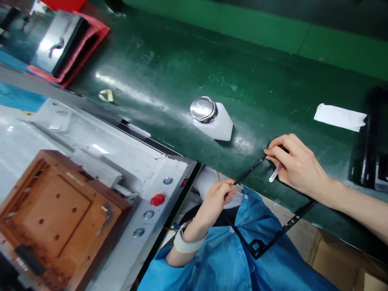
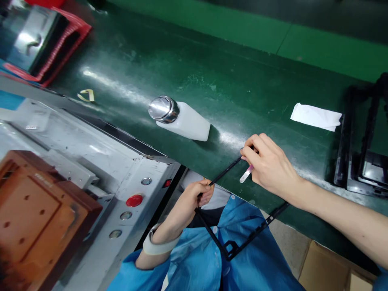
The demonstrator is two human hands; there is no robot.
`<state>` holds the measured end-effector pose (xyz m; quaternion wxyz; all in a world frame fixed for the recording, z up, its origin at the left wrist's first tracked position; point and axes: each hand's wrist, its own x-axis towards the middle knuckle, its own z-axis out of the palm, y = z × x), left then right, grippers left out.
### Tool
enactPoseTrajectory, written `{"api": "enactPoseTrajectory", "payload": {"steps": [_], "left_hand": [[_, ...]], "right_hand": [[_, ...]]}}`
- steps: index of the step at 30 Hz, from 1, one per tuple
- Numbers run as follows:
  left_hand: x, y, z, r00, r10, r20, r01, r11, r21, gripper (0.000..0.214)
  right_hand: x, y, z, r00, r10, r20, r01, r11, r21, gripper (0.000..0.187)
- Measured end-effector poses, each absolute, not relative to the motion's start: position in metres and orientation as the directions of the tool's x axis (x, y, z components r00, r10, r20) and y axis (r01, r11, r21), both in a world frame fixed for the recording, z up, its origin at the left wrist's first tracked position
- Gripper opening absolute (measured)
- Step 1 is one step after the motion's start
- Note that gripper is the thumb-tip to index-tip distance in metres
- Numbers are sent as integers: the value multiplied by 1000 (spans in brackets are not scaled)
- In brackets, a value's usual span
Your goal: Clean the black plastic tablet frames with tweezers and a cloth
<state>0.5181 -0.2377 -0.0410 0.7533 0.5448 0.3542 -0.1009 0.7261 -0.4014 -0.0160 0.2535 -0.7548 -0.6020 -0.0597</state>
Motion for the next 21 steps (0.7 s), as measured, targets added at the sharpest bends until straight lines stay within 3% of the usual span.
{"api": "enactPoseTrajectory", "payload": {"steps": [10, 21], "left_hand": [[521, -234, -37, 726, 117, -678, 553, 487, 676, 19], [521, -235, -37, 742, 129, -658, 542, 463, 702, 24]], "right_hand": [[726, -402, -14, 259, 882, 394, 940, -137, -311, 19], [726, -402, -15, 273, 886, 374, 934, -150, -325, 20]]}}
